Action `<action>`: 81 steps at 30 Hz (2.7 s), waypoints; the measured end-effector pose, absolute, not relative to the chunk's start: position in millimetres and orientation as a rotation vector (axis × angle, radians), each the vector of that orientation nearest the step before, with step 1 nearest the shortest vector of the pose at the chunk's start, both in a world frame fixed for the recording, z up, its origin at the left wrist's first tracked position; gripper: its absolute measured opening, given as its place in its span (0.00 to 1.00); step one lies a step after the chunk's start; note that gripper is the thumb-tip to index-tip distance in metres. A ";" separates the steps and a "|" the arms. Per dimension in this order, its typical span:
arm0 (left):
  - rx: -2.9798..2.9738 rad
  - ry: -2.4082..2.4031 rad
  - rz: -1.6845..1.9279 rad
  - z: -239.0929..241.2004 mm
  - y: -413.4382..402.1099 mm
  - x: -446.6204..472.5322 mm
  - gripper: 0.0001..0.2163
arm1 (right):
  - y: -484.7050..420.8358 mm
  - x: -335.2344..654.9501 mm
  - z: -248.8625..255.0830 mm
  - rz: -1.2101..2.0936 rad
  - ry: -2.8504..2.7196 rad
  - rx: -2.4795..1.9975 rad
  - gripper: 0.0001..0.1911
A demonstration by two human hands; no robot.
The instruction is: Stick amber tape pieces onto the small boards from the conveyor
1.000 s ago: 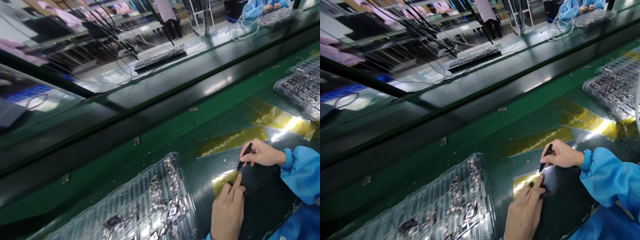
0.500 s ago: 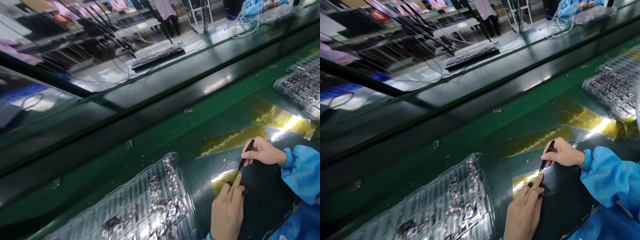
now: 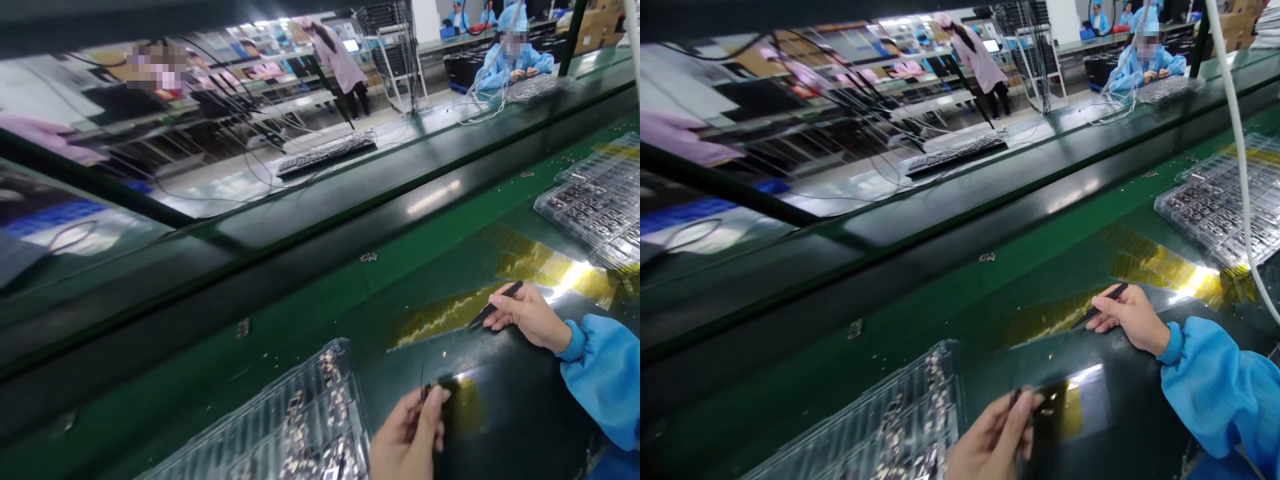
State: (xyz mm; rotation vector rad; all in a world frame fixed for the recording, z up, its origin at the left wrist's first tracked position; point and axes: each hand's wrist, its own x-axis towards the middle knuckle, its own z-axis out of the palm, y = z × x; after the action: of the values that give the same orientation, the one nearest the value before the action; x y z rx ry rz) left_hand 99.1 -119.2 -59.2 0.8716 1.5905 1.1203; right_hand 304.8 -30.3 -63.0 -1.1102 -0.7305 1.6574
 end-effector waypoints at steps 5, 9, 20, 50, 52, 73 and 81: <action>0.505 1.321 1.061 -61.5 -88.8 124.7 0.17 | -47.1 290.2 -59.5 1.594 -0.718 -1.063 0.15; 0.509 1.284 1.052 -70.8 -83.9 130.2 0.17 | -53.6 278.2 -68.4 1.590 -0.750 -1.106 0.16; 0.588 1.280 1.009 -76.0 -87.3 129.2 0.17 | -53.5 271.7 -70.6 1.573 -0.857 -1.171 0.18; 0.613 1.266 1.018 -78.5 -87.3 128.3 0.18 | -56.9 273.7 -67.5 1.461 -0.990 -1.217 0.18; 0.621 1.261 1.019 -78.9 -87.5 128.0 0.18 | -57.4 273.6 -67.1 1.449 -0.999 -1.219 0.18; 0.628 1.265 1.091 -84.4 -90.7 127.7 0.16 | -71.8 280.9 -66.1 0.762 -1.648 -1.070 0.07; 0.619 1.305 1.061 -82.1 -94.1 124.8 0.16 | -66.8 285.2 -67.6 0.684 -1.543 -1.139 0.07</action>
State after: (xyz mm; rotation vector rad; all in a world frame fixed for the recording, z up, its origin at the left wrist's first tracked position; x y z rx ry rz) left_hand 124.8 -94.1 -82.1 0.6189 1.3054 1.0610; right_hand 285.2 -66.8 -67.6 -1.1390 -1.5430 0.6844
